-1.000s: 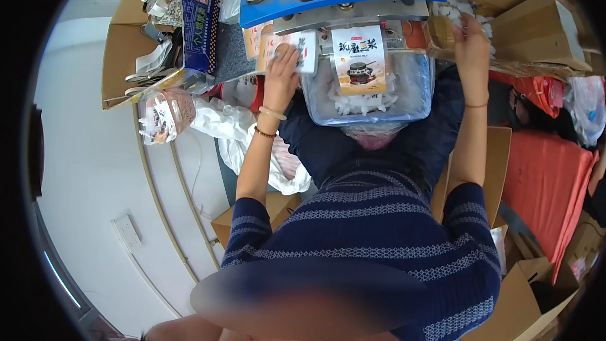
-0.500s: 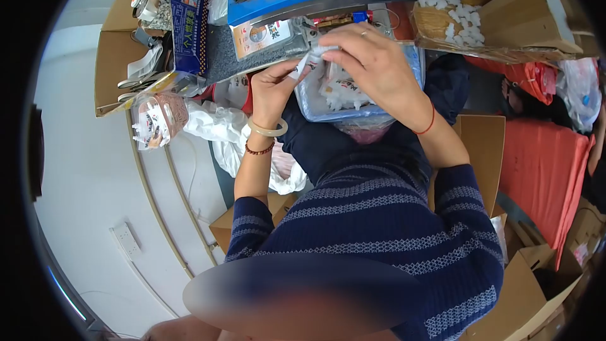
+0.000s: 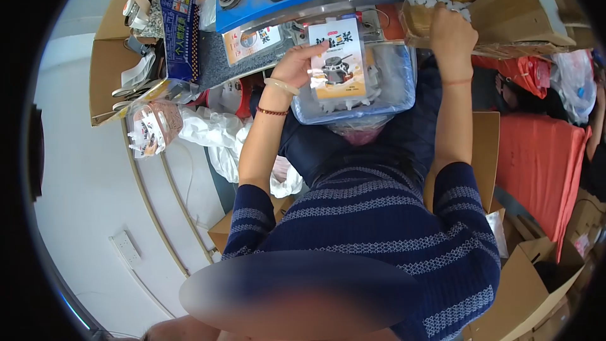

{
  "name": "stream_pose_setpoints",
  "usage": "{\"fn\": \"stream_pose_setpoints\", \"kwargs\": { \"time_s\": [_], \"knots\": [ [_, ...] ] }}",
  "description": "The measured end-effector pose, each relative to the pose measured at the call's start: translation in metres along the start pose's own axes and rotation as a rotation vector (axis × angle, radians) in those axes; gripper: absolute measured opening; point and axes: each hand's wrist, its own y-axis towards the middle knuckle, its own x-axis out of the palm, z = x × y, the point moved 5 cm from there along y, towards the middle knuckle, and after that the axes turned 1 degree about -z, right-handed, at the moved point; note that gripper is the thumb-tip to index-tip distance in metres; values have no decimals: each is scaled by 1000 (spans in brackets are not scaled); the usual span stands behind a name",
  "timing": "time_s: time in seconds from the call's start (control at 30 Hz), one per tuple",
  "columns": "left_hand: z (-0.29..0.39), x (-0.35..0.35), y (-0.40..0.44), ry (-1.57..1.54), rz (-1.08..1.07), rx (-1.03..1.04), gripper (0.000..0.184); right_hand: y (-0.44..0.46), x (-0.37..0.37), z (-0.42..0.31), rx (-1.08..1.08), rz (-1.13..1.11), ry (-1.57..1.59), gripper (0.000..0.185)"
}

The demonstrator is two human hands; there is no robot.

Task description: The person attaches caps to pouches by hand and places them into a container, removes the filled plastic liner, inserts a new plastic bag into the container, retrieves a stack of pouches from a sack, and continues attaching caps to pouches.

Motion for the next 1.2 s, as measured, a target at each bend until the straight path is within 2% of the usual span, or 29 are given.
{"fn": "stream_pose_setpoints", "kwargs": {
  "time_s": [0.07,0.13,0.2,0.27,0.3,0.37,0.4,0.47,0.5,0.57,0.6,0.63,0.67,0.7,0.73,0.87,0.93,1.0,1.1,1.17,1.2],
  "knots": [
    [-7,-11,10,30,8,39,21,26,59,40,-54,-91,-261,22],
    [5,-4,-2,64,-19,84,22,31,58,33,-121,-1,-151,19],
    [16,-24,-20,282,26,149,23,23,62,27,-194,47,-42,17],
    [62,-47,-34,659,340,598,26,26,47,20,-196,237,330,24],
    [88,-62,-45,1131,632,490,40,20,45,16,-198,223,336,24],
    [88,-93,-36,1447,376,866,57,10,29,12,-191,265,385,28],
    [69,-104,-42,1787,332,1023,67,8,19,12,-199,279,384,28],
    [49,-92,-67,1911,347,926,66,-8,9,21,-33,208,805,27],
    [49,-99,-75,1904,347,975,55,-13,4,23,-6,138,857,23],
    [56,-117,-86,1744,475,1000,43,-32,-12,0,-45,91,918,22],
    [62,-100,-95,1654,574,1020,34,-40,-20,-18,-95,55,979,21],
    [59,-87,-101,1645,584,1020,34,-53,-17,-35,-154,5,1017,22],
    [58,-86,-103,1390,606,878,33,-66,-8,-52,-213,-38,1058,22],
    [55,-87,-101,1141,612,734,32,-79,-6,-73,-380,-37,1025,23],
    [52,-79,-100,971,528,743,25,-89,3,-93,-327,-195,1174,20],
    [45,-19,-113,857,389,637,22,-83,-14,-126,-389,-258,1162,20],
    [37,-2,-109,647,232,585,23,-74,-57,-132,-622,111,1128,21],
    [38,7,-107,682,223,615,22,-70,-60,-134,-646,180,1105,23],
    [37,9,-102,798,160,481,20,-62,-51,-130,-750,111,979,21],
    [18,-3,-87,727,-72,68,21,-61,-43,-128,-824,-145,629,25],
    [15,6,-84,692,-156,48,24,-62,-34,-126,-789,-251,627,30]
  ]
}}
